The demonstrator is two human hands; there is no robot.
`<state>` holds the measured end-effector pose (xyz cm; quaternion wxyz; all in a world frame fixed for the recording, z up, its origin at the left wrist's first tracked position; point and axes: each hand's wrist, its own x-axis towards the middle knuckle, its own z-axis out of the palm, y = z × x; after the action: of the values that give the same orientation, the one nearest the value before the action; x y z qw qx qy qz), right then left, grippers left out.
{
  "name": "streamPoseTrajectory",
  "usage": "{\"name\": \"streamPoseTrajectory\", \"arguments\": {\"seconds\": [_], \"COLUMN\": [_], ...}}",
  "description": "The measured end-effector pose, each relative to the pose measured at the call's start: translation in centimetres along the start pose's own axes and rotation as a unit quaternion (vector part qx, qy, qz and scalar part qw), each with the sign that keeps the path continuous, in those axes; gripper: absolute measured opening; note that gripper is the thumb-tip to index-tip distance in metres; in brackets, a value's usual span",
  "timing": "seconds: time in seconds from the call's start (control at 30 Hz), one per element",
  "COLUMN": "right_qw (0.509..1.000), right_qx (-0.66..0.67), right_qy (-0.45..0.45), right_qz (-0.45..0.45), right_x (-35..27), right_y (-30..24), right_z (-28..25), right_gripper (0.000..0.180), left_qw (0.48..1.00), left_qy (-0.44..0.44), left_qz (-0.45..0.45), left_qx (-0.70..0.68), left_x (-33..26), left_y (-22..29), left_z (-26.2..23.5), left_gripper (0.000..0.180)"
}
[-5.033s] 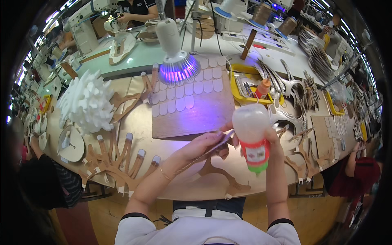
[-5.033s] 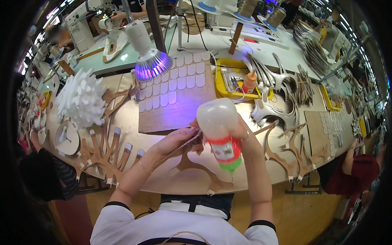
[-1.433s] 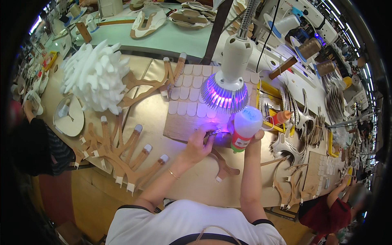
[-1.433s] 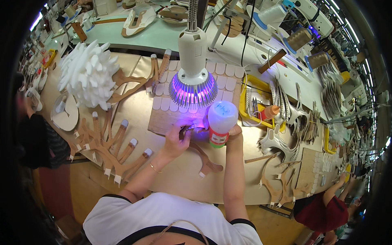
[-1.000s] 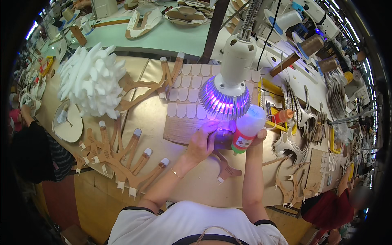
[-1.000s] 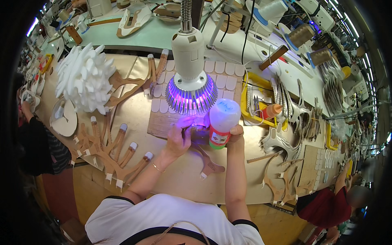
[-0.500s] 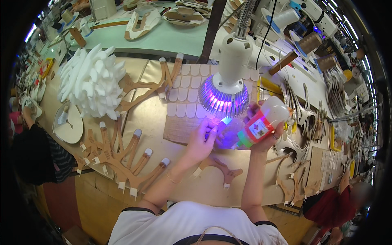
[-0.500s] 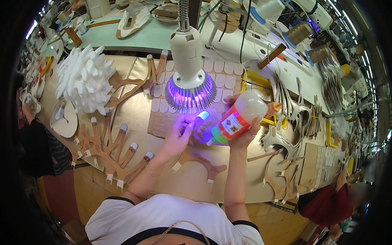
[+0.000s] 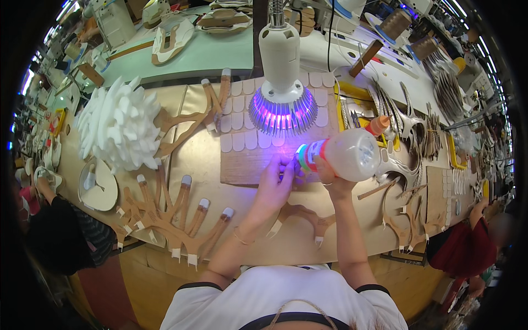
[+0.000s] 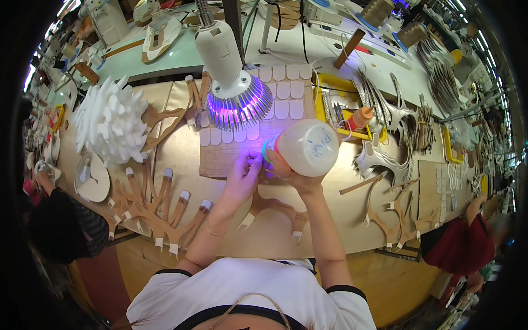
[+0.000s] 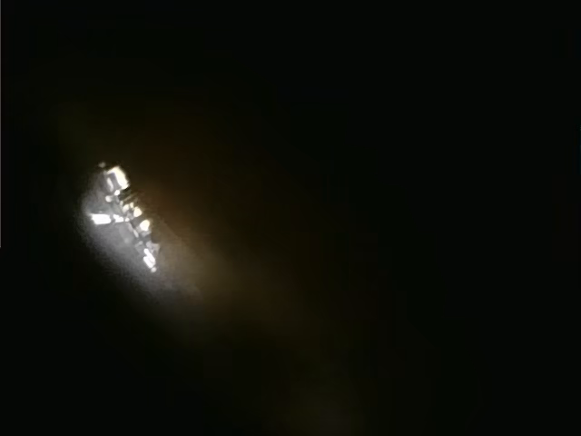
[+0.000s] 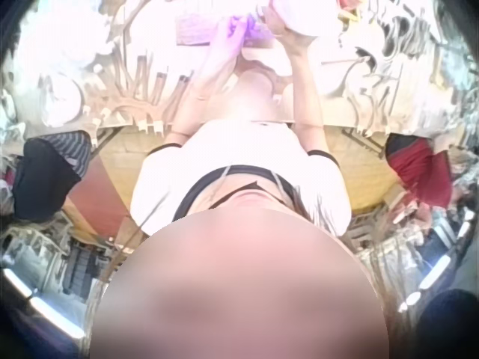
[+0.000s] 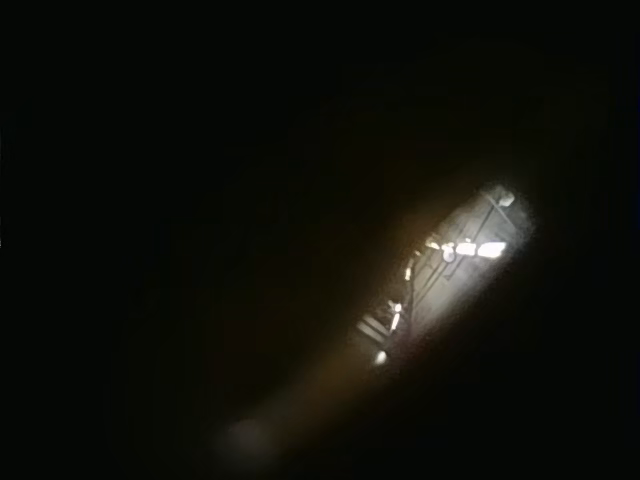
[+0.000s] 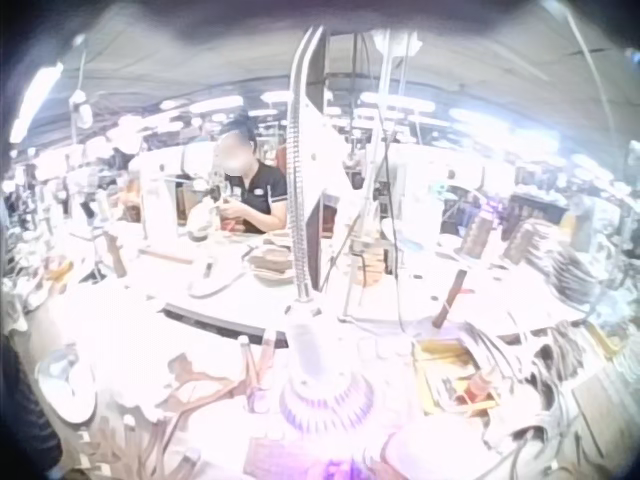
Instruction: The person applies glue from a bottle to small white plastic pieces and attaches them to a wooden base under a UV lamp. They repeatedly pick up pieces, apply adhesive, and press them into place on the base.
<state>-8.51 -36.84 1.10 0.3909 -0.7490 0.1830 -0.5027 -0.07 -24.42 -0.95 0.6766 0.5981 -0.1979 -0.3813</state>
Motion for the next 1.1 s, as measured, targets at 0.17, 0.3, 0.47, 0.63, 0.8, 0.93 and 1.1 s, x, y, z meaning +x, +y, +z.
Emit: {"name": "streamPoseTrajectory", "arguments": {"seconds": [0.17,0.3,0.47,0.63,0.8,0.93,1.1], "right_qw": [0.991,0.999,0.994,0.995,0.998,0.975,0.988], "right_qx": [-0.114,0.019,-0.071,-0.088,-0.048,-0.152,-0.111], "right_qy": [-0.013,-0.014,-0.022,-0.022,0.003,-0.064,-0.049], "right_qz": [-0.067,0.047,-0.080,-0.052,-0.050,-0.151,-0.096], "right_x": [-0.2,-0.2,-0.5,-1.3,-1.4,-1.1,-1.7], "right_y": [1.4,1.0,1.2,1.7,1.0,0.8,1.5], "right_z": [0.2,0.1,0.2,0.1,0.4,-0.5,-0.4], "right_gripper": [0.078,0.080,0.055,0.074,0.066,0.063,0.060], "left_qw": [0.999,0.995,0.989,0.998,1.000,0.999,0.999], "left_qy": [0.015,0.028,0.039,0.032,0.017,0.019,0.010], "left_qz": [0.021,0.054,0.085,0.038,0.004,-0.009,-0.015], "left_qx": [0.035,0.075,0.110,0.028,-0.010,-0.034,-0.048], "left_x": [-0.3,-0.6,-0.8,-0.6,-0.3,-0.5,-0.8], "left_y": [0.4,0.3,0.2,-0.1,-0.4,-0.1,0.1], "left_z": [0.4,0.6,0.8,0.4,0.2,0.4,0.5], "left_gripper": [0.014,0.011,0.011,0.015,0.021,0.021,0.015]}}
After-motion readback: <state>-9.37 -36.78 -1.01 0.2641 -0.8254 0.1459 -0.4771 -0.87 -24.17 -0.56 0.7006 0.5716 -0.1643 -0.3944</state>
